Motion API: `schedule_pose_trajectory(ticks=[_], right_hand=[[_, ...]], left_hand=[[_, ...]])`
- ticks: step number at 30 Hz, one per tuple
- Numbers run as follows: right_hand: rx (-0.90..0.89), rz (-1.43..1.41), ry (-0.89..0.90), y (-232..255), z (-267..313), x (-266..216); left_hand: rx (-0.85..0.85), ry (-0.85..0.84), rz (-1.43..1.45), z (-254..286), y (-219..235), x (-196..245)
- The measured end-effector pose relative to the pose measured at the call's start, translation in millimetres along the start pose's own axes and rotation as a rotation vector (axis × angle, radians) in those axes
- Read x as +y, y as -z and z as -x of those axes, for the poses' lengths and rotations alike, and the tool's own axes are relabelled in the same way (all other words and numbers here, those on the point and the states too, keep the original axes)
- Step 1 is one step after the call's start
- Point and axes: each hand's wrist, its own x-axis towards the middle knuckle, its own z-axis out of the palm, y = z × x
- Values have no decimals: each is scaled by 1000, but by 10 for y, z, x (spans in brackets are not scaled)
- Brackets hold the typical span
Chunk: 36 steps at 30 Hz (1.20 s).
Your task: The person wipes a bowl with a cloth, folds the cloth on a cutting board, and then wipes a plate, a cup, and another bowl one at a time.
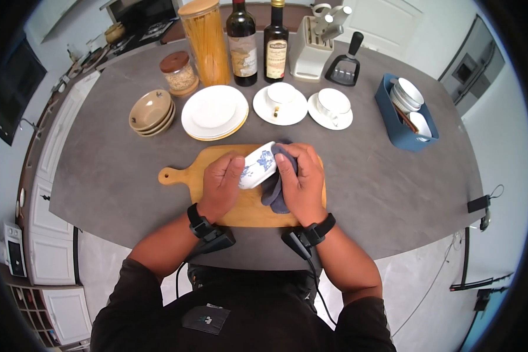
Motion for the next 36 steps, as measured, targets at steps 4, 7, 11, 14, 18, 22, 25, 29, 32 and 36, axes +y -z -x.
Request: schedule_pose_trajectory(ticks=[4,7,11,14,18,22,25,29,32,36], right_hand=[[5,131,186,16,19,-75],[-110,257,473,39,2,-310],[-152,258,491,-4,24,-345],[-39,160,294,-29,25,-189],[1,-3,15,-24,16,-42],[-38,151,247,-2,34,-208],[-134,246,509,-36,25,-336],[-18,180,258,-33,23,-159],[4,79,65,-8,10,3],[-44,169,300,-7,47,-136]], left_hand=[[8,-6,-5,0,-1,-36],[18,-13,2,12,-18,13],[1,-6,-35,18,29,-11],[-22,30,-23,11,32,41],[-8,19,-12,-9,-1,96],[-6,-15,-7,-11,4,85],[-17,-74,-17,-14,-3,3],[-50,-50,-15,-8,15,42],[-49,-40,12,2,-5,54],[-23,-11,13,7,-20,58]])
